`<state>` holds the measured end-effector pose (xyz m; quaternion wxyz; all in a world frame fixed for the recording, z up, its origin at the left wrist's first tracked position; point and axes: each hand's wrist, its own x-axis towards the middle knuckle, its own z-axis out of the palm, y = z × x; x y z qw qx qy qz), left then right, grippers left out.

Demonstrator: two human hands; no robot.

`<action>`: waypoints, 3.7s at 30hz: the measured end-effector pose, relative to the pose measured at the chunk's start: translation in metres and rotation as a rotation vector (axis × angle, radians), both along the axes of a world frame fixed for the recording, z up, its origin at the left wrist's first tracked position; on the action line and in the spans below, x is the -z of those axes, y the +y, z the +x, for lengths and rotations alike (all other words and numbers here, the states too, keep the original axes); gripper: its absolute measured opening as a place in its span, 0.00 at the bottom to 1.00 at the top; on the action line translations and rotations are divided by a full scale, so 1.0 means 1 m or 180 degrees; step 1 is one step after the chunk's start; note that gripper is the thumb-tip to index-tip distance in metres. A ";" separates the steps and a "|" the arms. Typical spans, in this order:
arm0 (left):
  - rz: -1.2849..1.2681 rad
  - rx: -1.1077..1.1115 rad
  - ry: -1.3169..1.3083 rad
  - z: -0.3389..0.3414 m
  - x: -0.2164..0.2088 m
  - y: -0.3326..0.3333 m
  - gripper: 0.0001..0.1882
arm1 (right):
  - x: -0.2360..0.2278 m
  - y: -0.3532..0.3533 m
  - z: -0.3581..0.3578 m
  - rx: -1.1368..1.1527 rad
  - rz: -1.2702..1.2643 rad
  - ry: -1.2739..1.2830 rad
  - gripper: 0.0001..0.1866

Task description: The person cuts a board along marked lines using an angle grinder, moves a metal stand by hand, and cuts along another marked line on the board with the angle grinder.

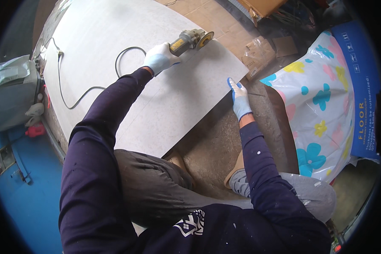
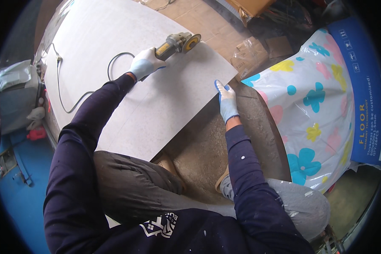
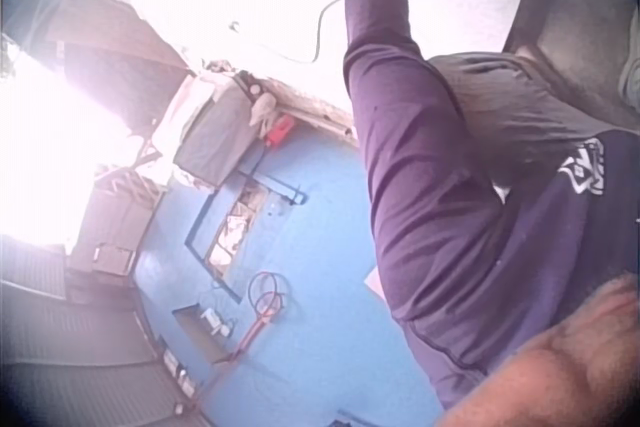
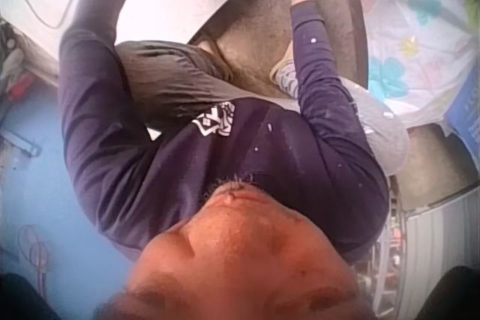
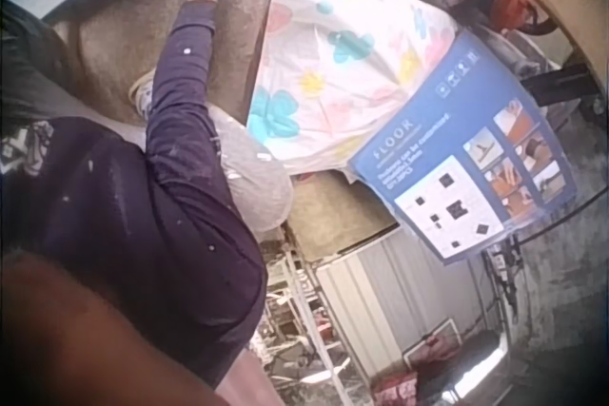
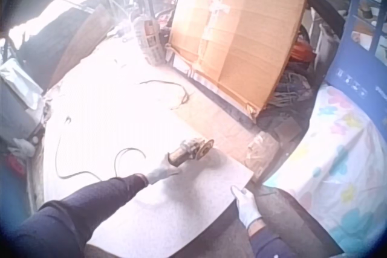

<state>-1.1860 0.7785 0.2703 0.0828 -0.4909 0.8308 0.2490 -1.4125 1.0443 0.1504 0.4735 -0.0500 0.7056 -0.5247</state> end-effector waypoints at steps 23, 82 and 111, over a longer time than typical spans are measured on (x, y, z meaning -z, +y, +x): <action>0.0088 -0.0084 -0.0108 0.015 -0.004 0.010 0.33 | -0.009 -0.005 0.002 0.0123 0.0170 0.0115 0.45; 0.0191 -0.0190 -0.0159 0.043 -0.013 0.026 0.30 | 0.000 -0.007 -0.006 -0.0035 0.0075 -0.0108 0.48; 0.0116 -0.0083 -0.0164 0.059 -0.012 0.032 0.31 | 0.005 -0.009 -0.007 0.0081 0.0015 -0.0017 0.46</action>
